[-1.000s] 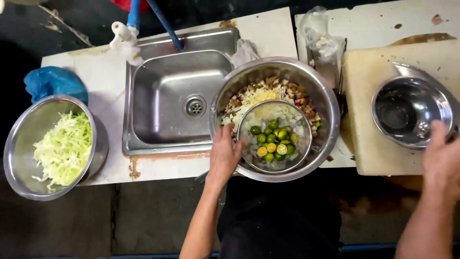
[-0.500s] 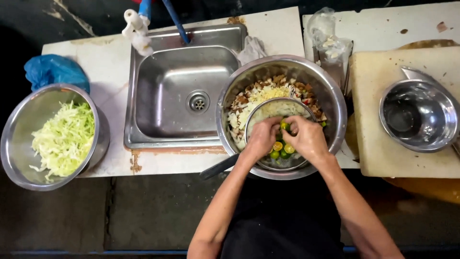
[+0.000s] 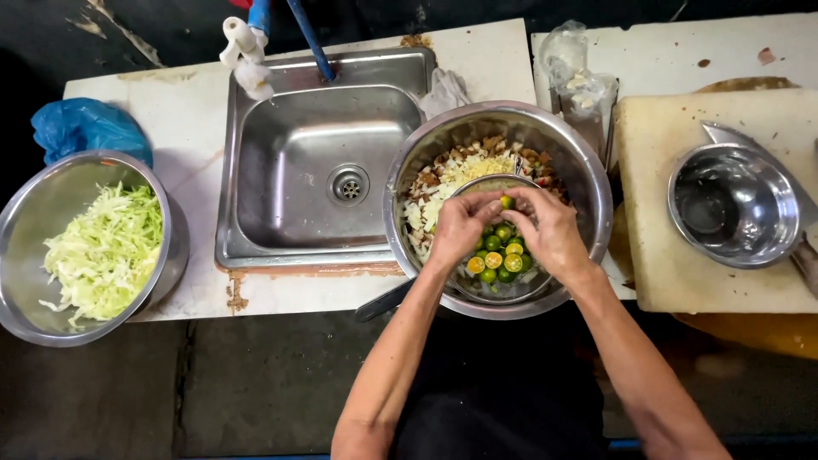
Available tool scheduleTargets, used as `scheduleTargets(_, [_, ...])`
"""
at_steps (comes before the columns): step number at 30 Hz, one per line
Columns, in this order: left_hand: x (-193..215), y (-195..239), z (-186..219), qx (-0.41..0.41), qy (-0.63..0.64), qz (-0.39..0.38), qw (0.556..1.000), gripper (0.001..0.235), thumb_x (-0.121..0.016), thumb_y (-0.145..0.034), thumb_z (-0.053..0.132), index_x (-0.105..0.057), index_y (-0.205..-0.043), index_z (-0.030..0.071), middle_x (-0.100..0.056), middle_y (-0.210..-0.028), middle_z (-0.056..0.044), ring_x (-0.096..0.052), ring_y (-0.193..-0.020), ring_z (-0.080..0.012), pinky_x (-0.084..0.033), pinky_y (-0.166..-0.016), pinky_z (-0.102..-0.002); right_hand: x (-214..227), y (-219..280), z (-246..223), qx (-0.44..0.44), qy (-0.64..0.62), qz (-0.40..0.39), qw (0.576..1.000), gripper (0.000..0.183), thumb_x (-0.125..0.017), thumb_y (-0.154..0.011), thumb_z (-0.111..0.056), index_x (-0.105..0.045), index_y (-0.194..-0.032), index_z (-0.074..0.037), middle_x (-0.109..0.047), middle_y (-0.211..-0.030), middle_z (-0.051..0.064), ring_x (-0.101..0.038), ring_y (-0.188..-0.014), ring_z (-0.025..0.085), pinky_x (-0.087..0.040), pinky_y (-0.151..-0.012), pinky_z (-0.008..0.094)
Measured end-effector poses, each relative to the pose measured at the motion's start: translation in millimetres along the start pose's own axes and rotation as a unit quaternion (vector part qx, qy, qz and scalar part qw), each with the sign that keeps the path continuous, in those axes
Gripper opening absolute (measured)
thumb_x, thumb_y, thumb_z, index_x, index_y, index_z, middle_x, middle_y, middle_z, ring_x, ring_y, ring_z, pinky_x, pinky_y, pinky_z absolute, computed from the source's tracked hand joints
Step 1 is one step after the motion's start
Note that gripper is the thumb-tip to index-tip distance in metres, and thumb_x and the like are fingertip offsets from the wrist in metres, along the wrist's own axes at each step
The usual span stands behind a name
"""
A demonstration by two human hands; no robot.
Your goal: The person squeezes small green limes by hand over a strainer placed inside a large metal bowl containing chopped ingredients. The person repeatedly picks up limes, squeezes them to extract juice, and places the squeezed halves into a separate small bowl.
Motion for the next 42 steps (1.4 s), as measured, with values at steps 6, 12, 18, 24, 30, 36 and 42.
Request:
scheduleTargets(6, [-1.1, -20.1, -20.0, -0.036, -0.230, -0.012, 0.972, 0.029, -0.077, -0.108, 0.015, -0.086, -0.135, 0.016, -0.089, -0.111, -0.014, -0.084, -0.111, -0.0321, -0.068, -0.097, -0.047, 7.2, 2.8, 24.1, 0.073, 0.151, -0.012, 0.986, 0.034, -0.081, -0.111, -0.018, -0.075, -0.141, -0.004, -0.079, -0.113, 0.015, -0.080, -0.109, 0.033, -0.069, -0.092, 0.044])
scheduleTargets(12, [-28.5, -21.1, -43.5, -0.151, -0.501, -0.046, 0.851, 0.033, -0.074, -0.103, 0.005, -0.087, -0.130, 0.021, -0.086, -0.122, -0.007, -0.078, -0.125, -0.0340, -0.065, -0.107, -0.045, 23.4, 10.9, 24.8, 0.027, 0.191, -0.096, 0.977, 0.031, -0.067, -0.117, -0.016, -0.073, -0.144, 0.000, -0.080, -0.110, 0.017, -0.081, -0.106, 0.031, -0.069, -0.097, 0.043])
scheduleTargets(18, [-53.3, -31.1, -74.3, -0.222, -0.650, -0.055, 0.724, 0.017, -0.075, -0.103, 0.015, -0.085, -0.117, 0.018, -0.077, -0.119, -0.006, -0.067, -0.117, -0.0296, -0.053, -0.096, -0.044, 29.6, 13.1, 21.7, 0.023, 0.179, -0.088, 0.980, 0.029, -0.066, -0.119, -0.016, -0.074, -0.140, 0.001, -0.080, -0.106, 0.018, -0.082, -0.104, 0.034, -0.068, -0.094, 0.045])
scheduleTargets(24, [-48.4, -37.7, -100.3, -0.372, -0.632, 0.009, 0.680, 0.010, -0.066, -0.103, 0.009, -0.076, -0.105, 0.011, -0.073, -0.101, -0.013, -0.069, -0.106, -0.0339, -0.052, -0.090, -0.046, 28.9, 13.1, 29.3, 0.043, 0.195, -0.056, 0.978, 0.025, -0.066, -0.119, -0.023, -0.074, -0.130, -0.001, -0.077, -0.100, 0.016, -0.079, -0.102, 0.035, -0.066, -0.091, 0.046])
scheduleTargets(30, [-18.0, -5.5, -20.7, -0.121, -0.267, -0.017, 0.956, 0.028, -0.047, -0.124, 0.013, -0.067, -0.143, 0.010, -0.061, -0.128, -0.015, -0.081, -0.101, -0.0417, -0.070, -0.090, -0.046, 15.1, 4.5, 39.0, 0.112, 0.249, -0.007, 0.962, 0.027, -0.067, -0.119, -0.029, -0.071, -0.111, -0.004, -0.068, -0.091, 0.014, -0.073, -0.093, 0.038, -0.060, -0.082, 0.050])
scheduleTargets(36, [5.4, 14.9, 3.6, -0.043, -0.058, -0.022, 0.997, 0.036, -0.058, -0.115, 0.003, -0.070, -0.147, -0.005, -0.057, -0.133, -0.026, -0.084, -0.103, -0.0428, -0.075, -0.089, -0.044, 1.2, -3.2, 36.6, 0.140, 0.282, 0.036, 0.948, 0.034, -0.070, -0.118, -0.034, -0.067, -0.092, -0.012, -0.063, -0.082, 0.008, -0.071, -0.088, 0.033, -0.056, -0.077, 0.046])
scheduleTargets(42, [9.3, 11.5, -12.7, 0.016, -0.168, -0.026, 0.985, 0.035, -0.065, -0.118, 0.014, -0.057, -0.149, 0.000, -0.083, -0.098, -0.016, -0.087, -0.090, -0.0291, -0.071, -0.077, -0.038, -1.5, -6.4, 31.4, 0.110, 0.253, 0.059, 0.959, 0.043, -0.072, -0.118, -0.038, -0.069, -0.081, -0.016, -0.069, -0.074, 0.005, -0.074, -0.082, 0.030, -0.058, -0.077, 0.042])
Point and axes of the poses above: each hand's wrist, its own y-axis away from the middle knuckle, its own x-axis out of the back of the hand, z = x × y, the point moved 5 cm from there along -y, towards the middle knuckle
